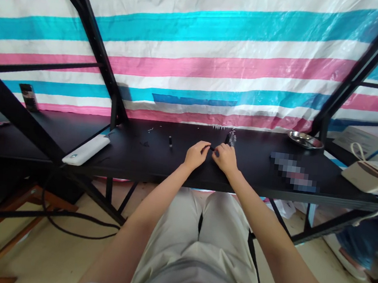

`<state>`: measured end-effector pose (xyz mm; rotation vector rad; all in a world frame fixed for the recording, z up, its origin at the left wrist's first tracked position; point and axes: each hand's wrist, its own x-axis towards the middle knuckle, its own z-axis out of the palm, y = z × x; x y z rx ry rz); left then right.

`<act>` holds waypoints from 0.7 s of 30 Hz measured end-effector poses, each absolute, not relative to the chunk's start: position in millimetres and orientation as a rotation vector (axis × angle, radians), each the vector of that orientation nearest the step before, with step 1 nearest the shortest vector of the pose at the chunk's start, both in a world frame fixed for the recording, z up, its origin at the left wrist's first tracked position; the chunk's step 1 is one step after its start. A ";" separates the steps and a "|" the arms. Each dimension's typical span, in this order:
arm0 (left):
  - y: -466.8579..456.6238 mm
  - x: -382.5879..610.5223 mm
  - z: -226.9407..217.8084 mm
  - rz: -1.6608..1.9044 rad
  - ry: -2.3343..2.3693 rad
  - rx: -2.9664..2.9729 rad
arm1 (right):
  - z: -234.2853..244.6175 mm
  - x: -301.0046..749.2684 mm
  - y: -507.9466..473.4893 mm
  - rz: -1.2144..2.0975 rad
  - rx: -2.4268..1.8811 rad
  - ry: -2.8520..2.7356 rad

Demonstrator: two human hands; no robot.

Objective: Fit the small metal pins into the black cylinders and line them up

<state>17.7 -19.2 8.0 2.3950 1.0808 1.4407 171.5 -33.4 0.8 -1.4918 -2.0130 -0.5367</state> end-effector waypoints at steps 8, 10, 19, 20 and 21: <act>-10.5 18.8 4.4 1.374 1.053 2.177 | 3.7 170.4 -35.8 -0.427 -1.287 -1.980; -9.3 18.5 4.0 1.341 1.031 2.185 | 3.2 170.4 -35.3 -0.413 -1.267 -1.977; -6.8 15.3 3.1 1.315 1.098 2.095 | -1.0 171.2 -31.1 -0.250 -1.131 -2.056; -6.8 15.2 3.2 1.316 1.126 2.080 | -1.1 171.0 -31.4 -0.219 -1.111 -2.079; -6.9 15.1 3.4 1.314 1.157 2.066 | -1.1 170.8 -31.8 -0.190 -1.094 -2.103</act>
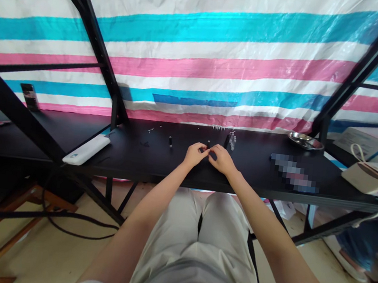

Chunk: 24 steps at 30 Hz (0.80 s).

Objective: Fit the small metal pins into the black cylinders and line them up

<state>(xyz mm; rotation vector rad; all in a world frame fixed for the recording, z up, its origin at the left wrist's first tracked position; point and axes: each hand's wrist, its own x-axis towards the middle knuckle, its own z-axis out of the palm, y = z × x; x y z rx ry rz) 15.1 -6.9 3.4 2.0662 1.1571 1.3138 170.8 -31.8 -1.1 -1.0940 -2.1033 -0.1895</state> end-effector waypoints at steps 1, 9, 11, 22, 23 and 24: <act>-6.9 14.8 3.5 1.310 1.191 2.054 | -1.0 170.4 -32.4 -0.164 -1.084 -2.129; 1.2 -19.5 11.8 1.187 1.771 1.848 | 1.7 167.1 -36.3 -0.131 -1.214 -2.214; 3.0 -33.9 17.1 1.115 1.934 1.798 | 2.2 166.8 -36.6 -0.130 -1.235 -2.218; 1.2 -65.9 26.5 0.842 2.251 1.838 | 1.9 165.9 -36.3 -0.152 -1.258 -2.233; 1.0 -66.7 26.1 0.846 2.252 1.846 | 1.8 165.9 -36.3 -0.153 -1.257 -2.231; 0.6 -67.2 25.9 0.846 2.253 1.852 | 1.7 165.9 -36.2 -0.154 -1.257 -2.228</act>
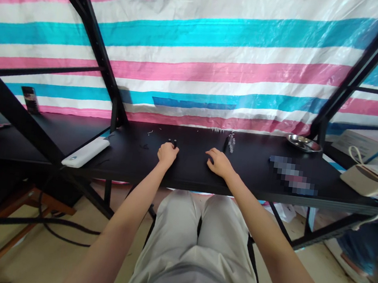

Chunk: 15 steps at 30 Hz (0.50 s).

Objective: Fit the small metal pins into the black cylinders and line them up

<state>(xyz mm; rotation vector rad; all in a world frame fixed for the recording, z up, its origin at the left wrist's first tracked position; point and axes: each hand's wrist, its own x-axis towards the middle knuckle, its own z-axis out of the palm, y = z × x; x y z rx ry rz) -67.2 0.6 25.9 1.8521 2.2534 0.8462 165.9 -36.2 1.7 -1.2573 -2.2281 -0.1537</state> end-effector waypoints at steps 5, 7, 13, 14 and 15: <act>-0.7 -67.3 26.5 0.831 2.279 1.880 | 2.4 166.2 -36.1 -0.151 -1.270 -2.220; -0.8 -67.0 26.3 0.831 2.285 1.897 | 2.7 166.1 -36.0 -0.153 -1.264 -2.216; 1.1 -67.1 24.2 0.809 2.305 1.909 | 3.9 168.2 -38.4 -0.221 -1.323 -2.073; 1.5 -67.2 23.9 0.805 2.307 1.909 | 4.3 169.7 -39.2 -0.246 -1.386 -1.978; 1.8 -67.4 23.7 0.803 2.308 1.911 | 4.7 171.7 -39.9 -0.267 -1.461 -1.867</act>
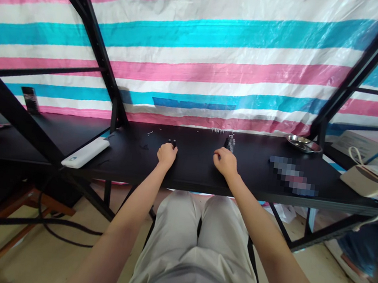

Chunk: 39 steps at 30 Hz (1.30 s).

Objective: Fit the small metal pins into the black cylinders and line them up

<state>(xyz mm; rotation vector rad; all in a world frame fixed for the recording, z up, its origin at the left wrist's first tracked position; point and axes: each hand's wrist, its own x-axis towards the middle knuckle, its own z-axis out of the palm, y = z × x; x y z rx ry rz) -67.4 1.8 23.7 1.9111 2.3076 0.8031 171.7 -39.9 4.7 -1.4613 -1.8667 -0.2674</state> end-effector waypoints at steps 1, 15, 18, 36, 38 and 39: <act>2.0 -67.5 23.5 0.803 2.306 1.918 | 5.1 174.0 -40.4 -0.281 -1.540 -1.752; -10.4 -62.2 25.7 0.709 2.263 2.113 | -7.3 193.4 -32.3 -0.276 -1.915 -1.484; -19.1 -42.9 29.0 0.729 1.991 2.395 | -9.1 193.0 -32.2 -0.319 -1.908 -1.495; 19.7 94.2 17.4 0.518 1.353 2.766 | 3.4 196.9 -36.0 -0.123 -2.090 -1.500; 19.7 96.1 18.6 0.465 1.408 2.784 | 4.4 196.6 -36.1 -0.098 -2.106 -1.488; 19.2 96.6 19.4 0.463 1.437 2.795 | 4.6 196.4 -36.0 -0.086 -2.114 -1.485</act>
